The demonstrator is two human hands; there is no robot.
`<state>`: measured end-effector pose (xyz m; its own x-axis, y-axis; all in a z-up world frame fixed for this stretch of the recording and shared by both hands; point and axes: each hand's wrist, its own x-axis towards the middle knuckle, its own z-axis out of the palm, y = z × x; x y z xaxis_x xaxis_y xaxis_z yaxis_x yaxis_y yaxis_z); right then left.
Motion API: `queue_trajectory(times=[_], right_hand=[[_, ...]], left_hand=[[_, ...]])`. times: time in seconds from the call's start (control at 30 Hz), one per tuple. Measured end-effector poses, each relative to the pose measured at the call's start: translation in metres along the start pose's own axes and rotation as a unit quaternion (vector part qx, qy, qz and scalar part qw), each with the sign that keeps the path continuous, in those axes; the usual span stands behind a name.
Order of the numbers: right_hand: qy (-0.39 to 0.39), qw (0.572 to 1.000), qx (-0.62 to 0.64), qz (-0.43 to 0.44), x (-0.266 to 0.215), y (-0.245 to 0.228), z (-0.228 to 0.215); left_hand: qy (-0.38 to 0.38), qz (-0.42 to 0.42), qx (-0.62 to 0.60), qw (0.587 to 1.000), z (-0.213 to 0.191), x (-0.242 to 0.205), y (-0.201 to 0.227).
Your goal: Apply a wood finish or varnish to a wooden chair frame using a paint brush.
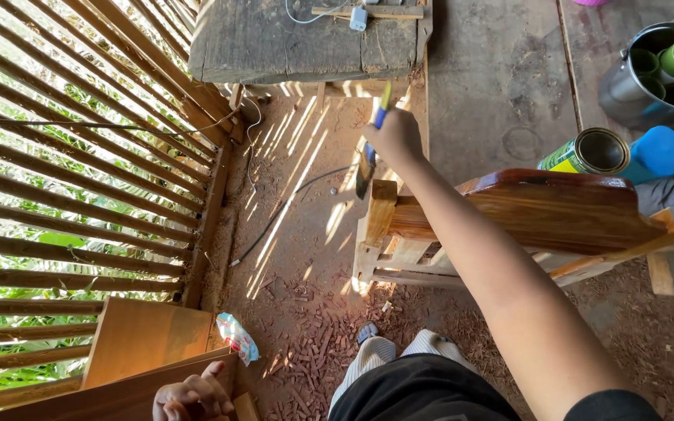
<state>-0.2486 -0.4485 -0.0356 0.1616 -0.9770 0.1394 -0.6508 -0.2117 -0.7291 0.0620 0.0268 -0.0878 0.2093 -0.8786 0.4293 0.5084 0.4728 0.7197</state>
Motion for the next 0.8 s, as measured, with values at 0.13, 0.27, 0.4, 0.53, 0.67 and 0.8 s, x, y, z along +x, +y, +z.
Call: queue_trajectory(times=[0.13, 0.27, 0.4, 0.53, 0.67, 0.8], right_hand=[[0.012, 1.000, -0.011, 0.025, -0.021, 0.053, -0.014], [0.038, 0.983, -0.171, -0.052, -0.031, 0.049, -0.042], [0.180, 0.982, 0.045, -0.026, -0.040, 0.047, -0.038], [0.048, 0.999, -0.003, 0.017, -0.057, 0.055, -0.038], [0.121, 0.992, -0.012, -0.030, -0.059, 0.055, -0.047], [0.162, 0.986, 0.033, 0.035, -0.084, 0.066, -0.026]], left_hand=[[0.084, -0.004, 0.054, 0.995, 0.016, 0.000, 0.003], [0.173, -0.003, 0.136, 0.975, 0.043, 0.017, -0.005], [0.179, 0.015, 0.095, 0.979, 0.074, 0.046, -0.013], [0.166, -0.026, 0.184, 0.968, 0.088, 0.055, -0.018], [0.177, -0.045, 0.195, 0.964, 0.083, 0.053, -0.020], [0.186, -0.053, 0.193, 0.962, 0.071, 0.046, -0.021]])
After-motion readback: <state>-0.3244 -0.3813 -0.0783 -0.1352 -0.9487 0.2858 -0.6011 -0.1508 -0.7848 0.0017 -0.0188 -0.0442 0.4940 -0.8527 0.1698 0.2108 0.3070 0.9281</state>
